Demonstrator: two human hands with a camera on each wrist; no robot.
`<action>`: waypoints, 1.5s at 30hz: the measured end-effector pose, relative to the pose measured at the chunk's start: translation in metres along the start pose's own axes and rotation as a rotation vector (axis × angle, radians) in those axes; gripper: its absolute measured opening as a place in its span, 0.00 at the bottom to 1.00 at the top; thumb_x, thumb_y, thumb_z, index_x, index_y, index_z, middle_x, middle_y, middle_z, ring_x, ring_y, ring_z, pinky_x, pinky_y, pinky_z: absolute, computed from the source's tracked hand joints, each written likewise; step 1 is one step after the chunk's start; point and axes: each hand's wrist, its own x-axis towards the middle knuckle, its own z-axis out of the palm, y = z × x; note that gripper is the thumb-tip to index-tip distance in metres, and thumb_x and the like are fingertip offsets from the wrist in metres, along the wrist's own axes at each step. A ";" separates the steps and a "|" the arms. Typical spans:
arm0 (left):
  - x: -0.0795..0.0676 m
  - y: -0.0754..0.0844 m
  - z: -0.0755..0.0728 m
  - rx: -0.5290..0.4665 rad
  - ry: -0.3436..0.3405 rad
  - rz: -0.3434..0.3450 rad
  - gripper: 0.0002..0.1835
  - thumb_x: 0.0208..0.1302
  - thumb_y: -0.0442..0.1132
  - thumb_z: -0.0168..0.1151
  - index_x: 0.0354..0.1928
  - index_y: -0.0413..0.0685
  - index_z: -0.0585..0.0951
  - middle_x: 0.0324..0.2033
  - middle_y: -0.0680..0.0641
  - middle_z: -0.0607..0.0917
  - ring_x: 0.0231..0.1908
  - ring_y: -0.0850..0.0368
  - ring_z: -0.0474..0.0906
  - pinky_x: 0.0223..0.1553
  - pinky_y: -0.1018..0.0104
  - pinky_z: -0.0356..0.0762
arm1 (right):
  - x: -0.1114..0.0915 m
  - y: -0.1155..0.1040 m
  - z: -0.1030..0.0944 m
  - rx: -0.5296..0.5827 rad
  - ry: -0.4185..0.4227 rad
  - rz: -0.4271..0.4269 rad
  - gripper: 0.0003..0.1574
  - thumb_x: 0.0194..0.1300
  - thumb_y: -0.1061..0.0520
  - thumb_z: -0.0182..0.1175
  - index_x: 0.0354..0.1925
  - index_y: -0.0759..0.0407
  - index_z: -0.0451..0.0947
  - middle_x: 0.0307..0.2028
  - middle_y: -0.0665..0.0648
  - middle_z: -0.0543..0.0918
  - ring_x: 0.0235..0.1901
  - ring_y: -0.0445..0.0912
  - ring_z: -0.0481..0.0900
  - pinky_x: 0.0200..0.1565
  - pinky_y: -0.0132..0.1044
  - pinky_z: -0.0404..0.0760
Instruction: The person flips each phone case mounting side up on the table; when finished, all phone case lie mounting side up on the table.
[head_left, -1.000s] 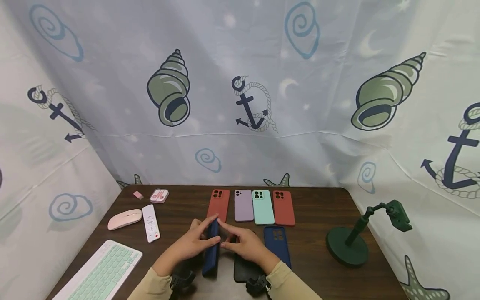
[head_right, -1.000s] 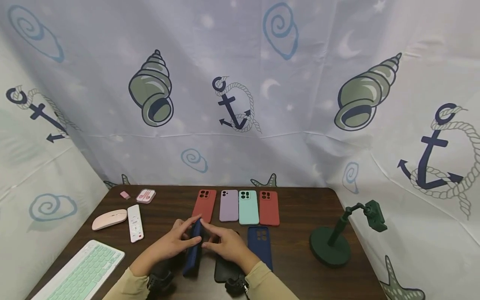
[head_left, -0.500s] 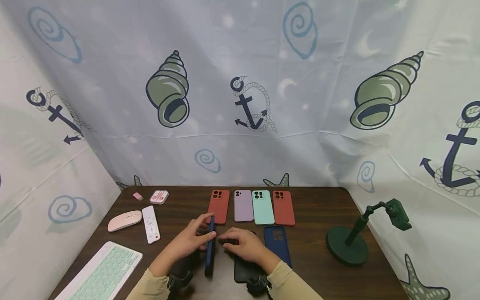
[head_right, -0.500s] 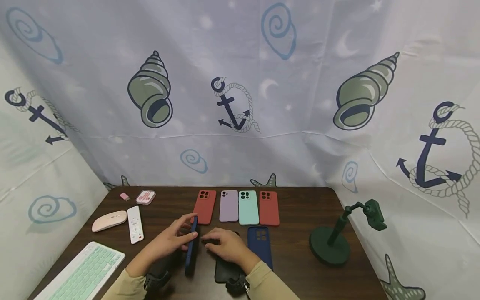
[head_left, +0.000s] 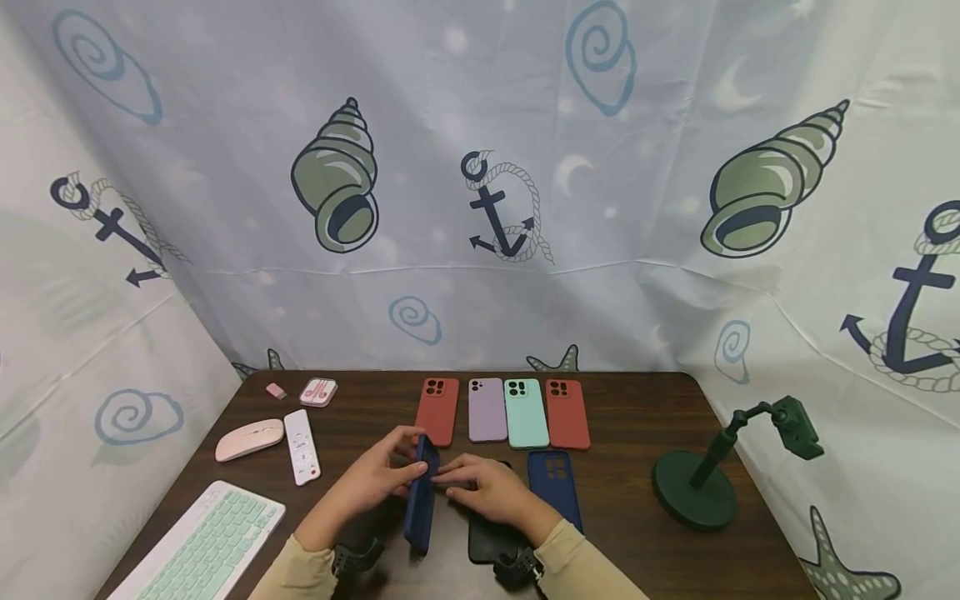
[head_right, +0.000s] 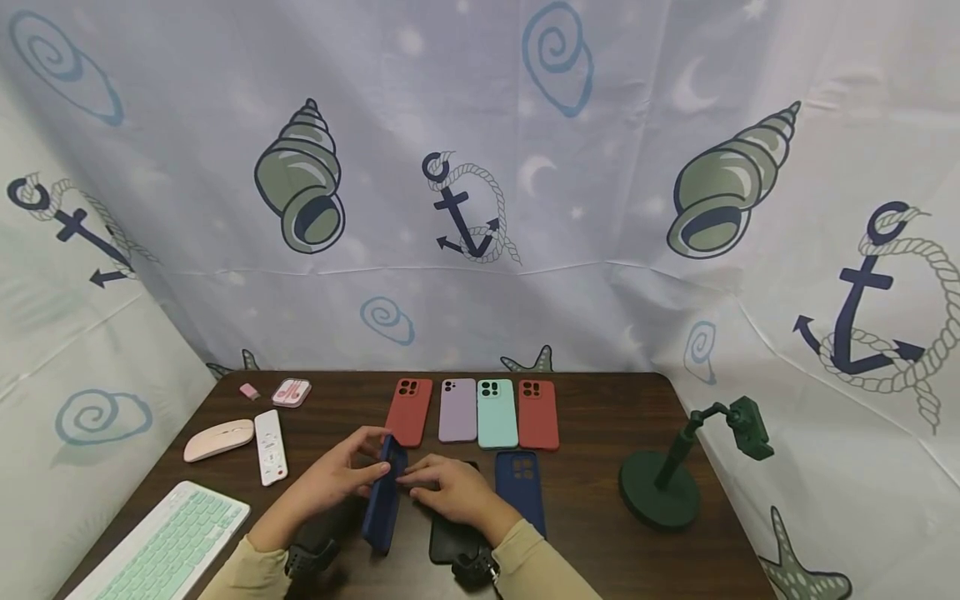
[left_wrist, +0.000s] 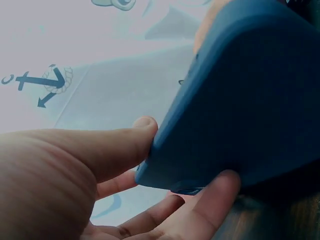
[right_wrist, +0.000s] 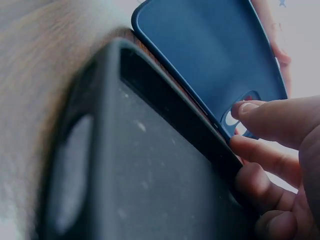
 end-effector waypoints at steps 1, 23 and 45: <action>0.000 0.000 -0.001 0.000 0.003 0.003 0.31 0.69 0.46 0.67 0.71 0.56 0.67 0.55 0.33 0.75 0.39 0.49 0.85 0.36 0.51 0.87 | 0.000 0.000 0.000 -0.006 0.001 -0.004 0.19 0.73 0.46 0.61 0.59 0.33 0.82 0.57 0.39 0.81 0.53 0.32 0.80 0.50 0.33 0.79; -0.001 -0.016 -0.019 0.356 0.123 -0.078 0.28 0.59 0.37 0.74 0.61 0.47 0.75 0.30 0.49 0.81 0.28 0.57 0.77 0.29 0.61 0.75 | 0.004 -0.004 -0.003 0.064 0.007 0.056 0.16 0.76 0.46 0.57 0.57 0.39 0.84 0.60 0.46 0.80 0.58 0.37 0.78 0.56 0.39 0.79; 0.004 -0.019 -0.019 0.326 0.275 -0.019 0.18 0.70 0.47 0.65 0.57 0.49 0.79 0.33 0.50 0.81 0.30 0.57 0.75 0.31 0.64 0.72 | 0.001 -0.006 -0.037 0.891 0.117 0.286 0.23 0.77 0.47 0.54 0.61 0.60 0.79 0.51 0.65 0.83 0.30 0.44 0.80 0.25 0.36 0.80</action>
